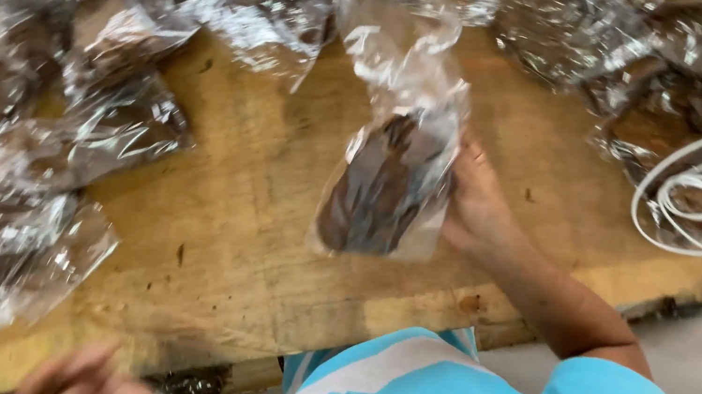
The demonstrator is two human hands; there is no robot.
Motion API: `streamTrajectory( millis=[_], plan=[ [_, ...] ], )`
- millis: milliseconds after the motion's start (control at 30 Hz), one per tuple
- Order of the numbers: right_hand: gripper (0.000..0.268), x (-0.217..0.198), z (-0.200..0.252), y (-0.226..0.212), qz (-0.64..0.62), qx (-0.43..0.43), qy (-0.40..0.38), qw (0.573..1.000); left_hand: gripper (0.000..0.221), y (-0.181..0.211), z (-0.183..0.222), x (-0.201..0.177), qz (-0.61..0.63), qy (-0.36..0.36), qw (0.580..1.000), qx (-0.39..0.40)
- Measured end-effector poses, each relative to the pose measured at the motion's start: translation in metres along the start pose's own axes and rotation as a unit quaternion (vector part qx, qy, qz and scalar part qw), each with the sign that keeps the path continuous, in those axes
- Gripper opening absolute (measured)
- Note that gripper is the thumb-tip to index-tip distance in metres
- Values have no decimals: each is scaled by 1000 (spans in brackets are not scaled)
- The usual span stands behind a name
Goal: The person repeatedly places dark brown food items into clear plastic bags, compresses the contents, and ties the bags shut with white twist ties. The person works at a wooden table with many similar bags already present.
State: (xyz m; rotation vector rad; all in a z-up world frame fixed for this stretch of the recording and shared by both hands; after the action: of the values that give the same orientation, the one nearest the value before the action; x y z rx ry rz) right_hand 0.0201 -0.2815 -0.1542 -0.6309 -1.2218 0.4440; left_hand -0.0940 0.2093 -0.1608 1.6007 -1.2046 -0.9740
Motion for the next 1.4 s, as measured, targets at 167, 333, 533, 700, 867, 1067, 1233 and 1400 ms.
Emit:
streamTrajectory(
  millis=[167, 333, 533, 700, 867, 1067, 1233, 1400],
  plan=[
    [29, 11, 44, 79, -73, 146, -84, 983, 92, 110, -62, 202, -125, -194, 973, 18],
    [49, 20, 45, 50, 49, -10, -162, 986, 68, 56, -58, 226, -134, -254, 957, -45],
    [131, 63, 25, -47, 435, -154, -304, 834, 64, 59, -62, 229, -272, -418, 864, -64],
    [35, 57, 7, -46, 549, -261, -327, 723, 72, 50, -67, 225, -287, -453, 843, 22],
    [26, -9, -15, -44, 691, -207, -306, 621, 64, 45, -94, 203, -366, -398, 839, 61],
    [41, 42, 18, -65, 716, -235, -111, 648, 102, 48, -87, 219, -495, -330, 798, 95],
    [53, 83, 35, 18, 699, -253, -396, 539, 116, 22, -67, 257, -561, -426, 702, 109],
    [91, 36, 2, 89, 826, -96, -399, 386, 105, 12, -60, 255, -554, -434, 699, 127]
  ],
)
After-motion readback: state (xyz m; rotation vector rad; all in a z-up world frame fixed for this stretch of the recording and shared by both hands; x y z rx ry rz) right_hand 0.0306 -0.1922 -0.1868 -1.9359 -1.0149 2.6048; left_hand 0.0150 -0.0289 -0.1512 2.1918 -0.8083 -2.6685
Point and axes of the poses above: each hand's wrist, its own z-axis away from the middle knuckle, its own x-axis out of the palm, y = z × x, the point moved 5 cm from there along -z, towards the middle knuckle, and after that the axes turned 2 degrees about -y, right-handed, at the moved point
